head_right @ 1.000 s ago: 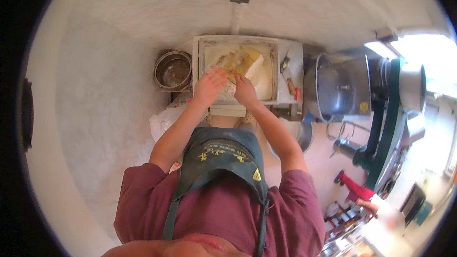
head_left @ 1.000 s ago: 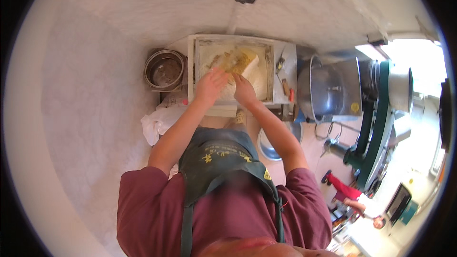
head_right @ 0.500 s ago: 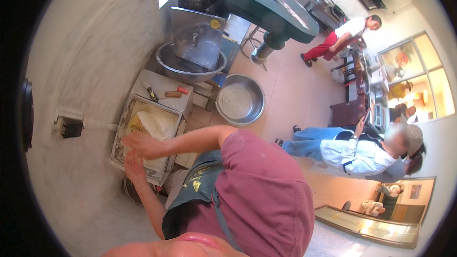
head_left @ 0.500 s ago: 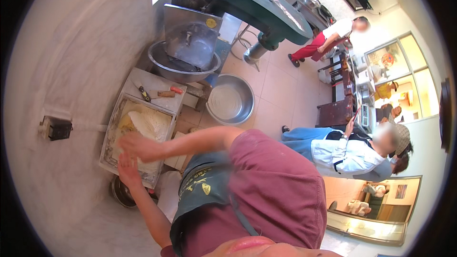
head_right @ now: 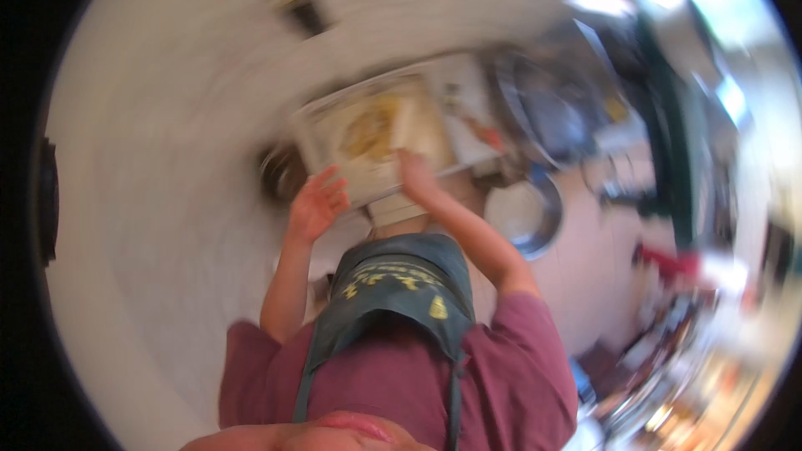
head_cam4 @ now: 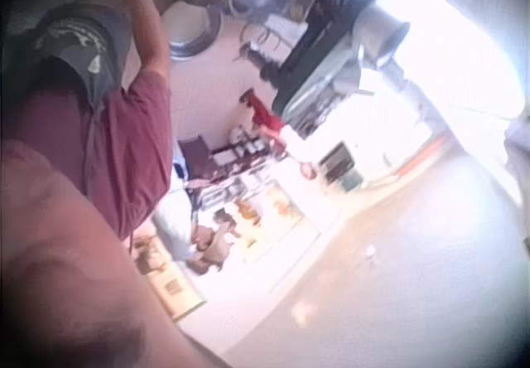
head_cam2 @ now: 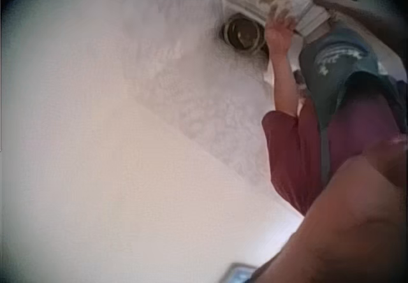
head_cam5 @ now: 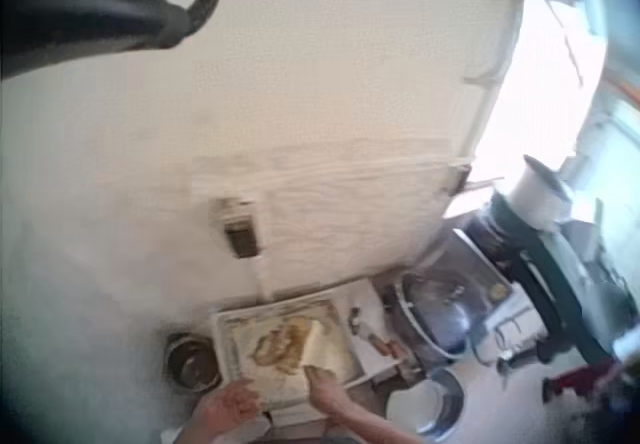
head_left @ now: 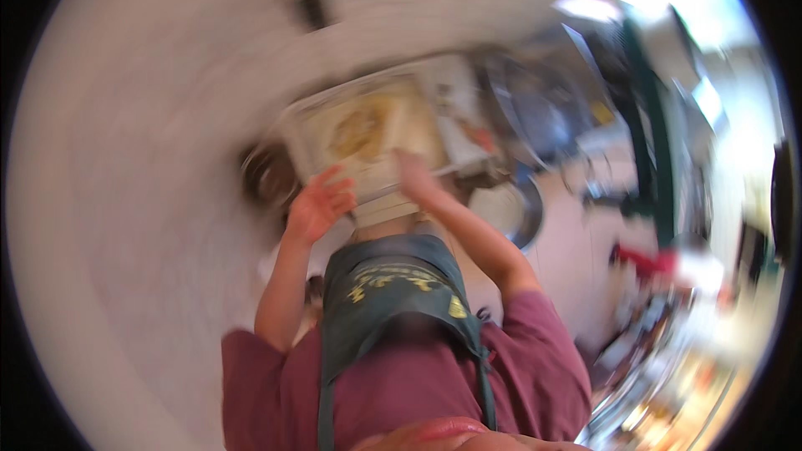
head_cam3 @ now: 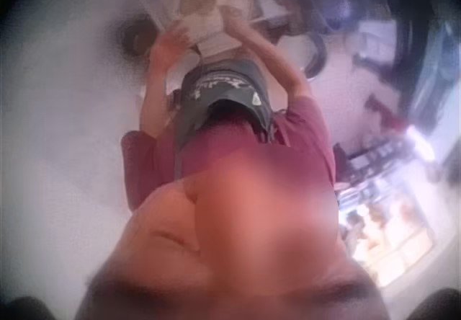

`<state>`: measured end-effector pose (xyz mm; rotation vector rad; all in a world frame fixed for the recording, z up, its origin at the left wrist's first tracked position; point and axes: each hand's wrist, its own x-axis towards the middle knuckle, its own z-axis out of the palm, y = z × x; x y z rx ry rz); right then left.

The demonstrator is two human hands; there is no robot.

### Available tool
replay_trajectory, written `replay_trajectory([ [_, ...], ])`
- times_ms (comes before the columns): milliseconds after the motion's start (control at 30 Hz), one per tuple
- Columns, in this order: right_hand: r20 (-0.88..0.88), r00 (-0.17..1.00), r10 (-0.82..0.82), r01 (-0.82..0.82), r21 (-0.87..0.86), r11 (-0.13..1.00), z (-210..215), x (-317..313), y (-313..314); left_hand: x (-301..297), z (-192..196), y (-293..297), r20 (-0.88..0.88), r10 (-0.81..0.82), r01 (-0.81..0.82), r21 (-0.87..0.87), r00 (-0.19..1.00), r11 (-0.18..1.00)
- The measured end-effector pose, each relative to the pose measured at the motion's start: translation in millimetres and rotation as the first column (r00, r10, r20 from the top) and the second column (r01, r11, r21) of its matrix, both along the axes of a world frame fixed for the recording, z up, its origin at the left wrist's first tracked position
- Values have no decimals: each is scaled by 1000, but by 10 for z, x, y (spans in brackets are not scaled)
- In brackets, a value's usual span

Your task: The person scrapes dough residue from a metal mixing bowl using a scraper, pours water into the bowl to rinse it, and then carries the bowl to a floor-level storage area.

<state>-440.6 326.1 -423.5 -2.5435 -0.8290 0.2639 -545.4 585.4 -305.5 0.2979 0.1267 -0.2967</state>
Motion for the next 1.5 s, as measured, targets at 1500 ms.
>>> replay_trajectory([
  [1500,-852,513,102,236,254,938,677,-1340,1431,-1857,-987,1170,-469,687,-226,710,555,667],
])
